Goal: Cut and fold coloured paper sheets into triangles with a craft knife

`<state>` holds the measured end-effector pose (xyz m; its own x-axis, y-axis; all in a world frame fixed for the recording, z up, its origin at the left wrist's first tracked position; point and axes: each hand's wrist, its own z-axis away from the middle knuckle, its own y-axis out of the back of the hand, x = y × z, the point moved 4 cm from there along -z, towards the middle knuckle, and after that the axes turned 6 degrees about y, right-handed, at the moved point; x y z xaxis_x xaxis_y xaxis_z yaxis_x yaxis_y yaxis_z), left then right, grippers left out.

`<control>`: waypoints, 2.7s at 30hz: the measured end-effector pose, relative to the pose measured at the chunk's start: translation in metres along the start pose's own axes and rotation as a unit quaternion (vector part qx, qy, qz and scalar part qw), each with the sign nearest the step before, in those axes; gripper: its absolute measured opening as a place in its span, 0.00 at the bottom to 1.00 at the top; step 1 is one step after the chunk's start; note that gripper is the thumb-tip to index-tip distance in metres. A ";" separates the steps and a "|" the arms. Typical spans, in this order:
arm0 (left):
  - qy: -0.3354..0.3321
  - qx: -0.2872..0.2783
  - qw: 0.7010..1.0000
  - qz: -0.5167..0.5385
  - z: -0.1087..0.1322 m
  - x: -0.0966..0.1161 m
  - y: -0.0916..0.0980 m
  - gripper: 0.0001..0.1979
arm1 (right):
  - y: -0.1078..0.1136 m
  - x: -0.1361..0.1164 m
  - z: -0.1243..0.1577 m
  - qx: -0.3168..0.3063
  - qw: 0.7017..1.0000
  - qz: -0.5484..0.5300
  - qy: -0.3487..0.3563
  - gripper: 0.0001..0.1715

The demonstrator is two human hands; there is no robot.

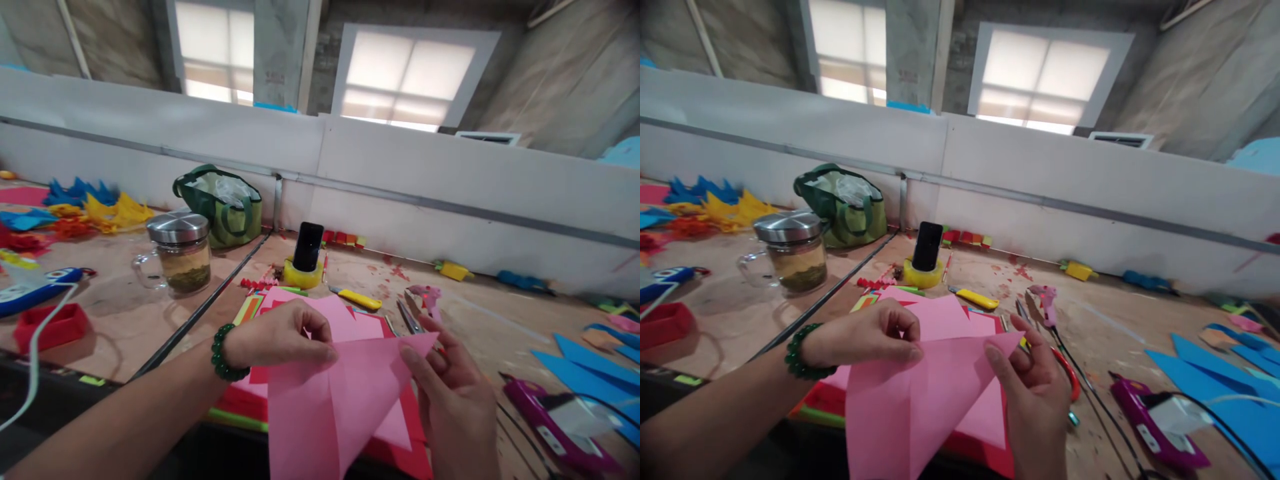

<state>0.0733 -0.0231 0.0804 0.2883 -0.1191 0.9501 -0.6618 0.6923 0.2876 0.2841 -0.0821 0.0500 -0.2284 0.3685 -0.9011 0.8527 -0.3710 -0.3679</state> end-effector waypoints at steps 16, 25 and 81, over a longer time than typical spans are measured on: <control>0.005 0.040 0.994 -0.104 0.014 0.007 -0.009 0.11 | -0.003 -0.004 0.006 -0.039 0.995 0.035 0.080 0.33; 0.031 0.070 0.973 -0.219 0.024 0.017 -0.015 0.10 | 0.003 -0.016 0.001 -0.012 0.997 0.000 0.080 0.33; 0.038 0.026 0.959 -0.279 0.032 -0.004 -0.002 0.14 | 0.012 -0.021 0.014 0.031 0.988 0.057 0.142 0.33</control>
<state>0.0511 -0.0466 0.0802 0.6555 -0.4078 0.6356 -0.4226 0.4995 0.7562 0.2927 -0.1061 0.0618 0.0154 0.5428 -0.8397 0.8333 -0.4711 -0.2892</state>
